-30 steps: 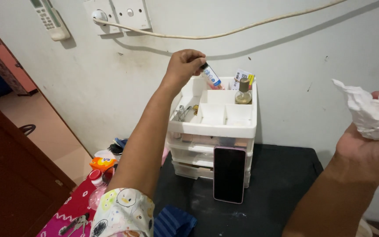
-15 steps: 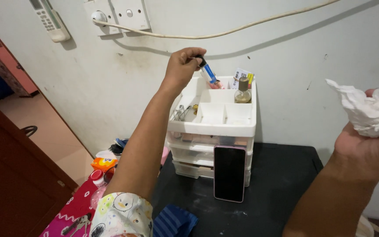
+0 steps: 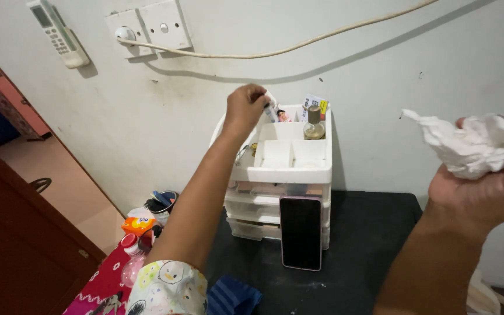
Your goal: Organizing and tidying various personal items, bottles, and electronics on a dresser or desk.
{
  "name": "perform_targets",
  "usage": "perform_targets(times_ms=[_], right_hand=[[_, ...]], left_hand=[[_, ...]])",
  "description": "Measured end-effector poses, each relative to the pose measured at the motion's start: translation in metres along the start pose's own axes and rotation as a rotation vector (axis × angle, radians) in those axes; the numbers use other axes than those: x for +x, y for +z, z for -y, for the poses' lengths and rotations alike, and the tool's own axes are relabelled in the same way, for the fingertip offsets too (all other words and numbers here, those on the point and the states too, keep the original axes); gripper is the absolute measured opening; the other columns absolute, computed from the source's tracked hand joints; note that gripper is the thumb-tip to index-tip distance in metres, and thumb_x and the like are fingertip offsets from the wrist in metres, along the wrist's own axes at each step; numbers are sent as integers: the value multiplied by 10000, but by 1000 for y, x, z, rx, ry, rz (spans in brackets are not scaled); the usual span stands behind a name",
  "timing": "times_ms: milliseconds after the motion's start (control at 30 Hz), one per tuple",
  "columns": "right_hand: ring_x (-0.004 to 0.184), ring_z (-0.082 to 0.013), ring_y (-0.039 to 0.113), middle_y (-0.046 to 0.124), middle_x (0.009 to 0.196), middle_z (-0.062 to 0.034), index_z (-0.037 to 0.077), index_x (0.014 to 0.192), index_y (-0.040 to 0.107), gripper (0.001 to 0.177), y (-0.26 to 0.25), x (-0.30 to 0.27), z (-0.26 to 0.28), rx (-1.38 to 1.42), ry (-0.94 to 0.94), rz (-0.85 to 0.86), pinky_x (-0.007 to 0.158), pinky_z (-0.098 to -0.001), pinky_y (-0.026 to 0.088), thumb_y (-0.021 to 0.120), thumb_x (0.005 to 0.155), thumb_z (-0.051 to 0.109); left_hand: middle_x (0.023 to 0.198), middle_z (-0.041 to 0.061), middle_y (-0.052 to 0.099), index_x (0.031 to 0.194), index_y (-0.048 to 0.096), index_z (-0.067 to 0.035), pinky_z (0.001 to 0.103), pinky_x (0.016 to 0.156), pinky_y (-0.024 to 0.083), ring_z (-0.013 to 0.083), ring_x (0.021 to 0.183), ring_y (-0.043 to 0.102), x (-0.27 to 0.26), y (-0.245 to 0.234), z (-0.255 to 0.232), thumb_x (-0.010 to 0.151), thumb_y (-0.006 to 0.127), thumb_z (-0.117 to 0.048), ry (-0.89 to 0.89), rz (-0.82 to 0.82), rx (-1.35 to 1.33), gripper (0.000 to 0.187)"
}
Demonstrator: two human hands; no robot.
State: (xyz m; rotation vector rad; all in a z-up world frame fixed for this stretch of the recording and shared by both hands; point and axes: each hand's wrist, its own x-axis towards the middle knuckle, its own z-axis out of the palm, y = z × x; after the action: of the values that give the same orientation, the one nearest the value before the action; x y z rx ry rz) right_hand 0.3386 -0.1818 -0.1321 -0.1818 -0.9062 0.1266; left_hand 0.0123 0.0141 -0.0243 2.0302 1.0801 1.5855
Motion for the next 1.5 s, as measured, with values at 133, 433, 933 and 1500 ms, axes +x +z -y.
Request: perform_targets(times_ms=[133,433,933,1500], right_hand=[[1006,-246,719,615,1111,-125,23,1283,548,298,31,5,23,0,-24,-5,922,-395,636,478,1216,305],[896,-251,762,549,879,-91,49,1129,503,319,49,4,37,-262,-176,158,824,-380,635,441,1298,312],[820,-257,755,558,872,-92,40,1100,505,306,44,11,33,-195,-166,161,759,-382,622,483,1284,285],[796,-254,748,595,876,-97,18,1081,564,247,39,13,21,-56,-114,73,699,-365,598,585,1249,198]], left_hand=[[906,135,772,1009,761,21,320,738,593,194,782,751,-4,10,6,878,735,-79,65,11,183,167],[1039,165,706,1037,738,-32,435,785,551,319,930,706,-12,15,-8,831,791,-225,-6,-28,479,287],[858,69,766,1007,778,-29,293,695,579,127,737,704,12,24,34,780,828,-205,-168,55,106,291],[826,130,754,904,754,16,341,701,541,190,711,664,1,34,-14,779,817,-96,-83,281,320,180]])
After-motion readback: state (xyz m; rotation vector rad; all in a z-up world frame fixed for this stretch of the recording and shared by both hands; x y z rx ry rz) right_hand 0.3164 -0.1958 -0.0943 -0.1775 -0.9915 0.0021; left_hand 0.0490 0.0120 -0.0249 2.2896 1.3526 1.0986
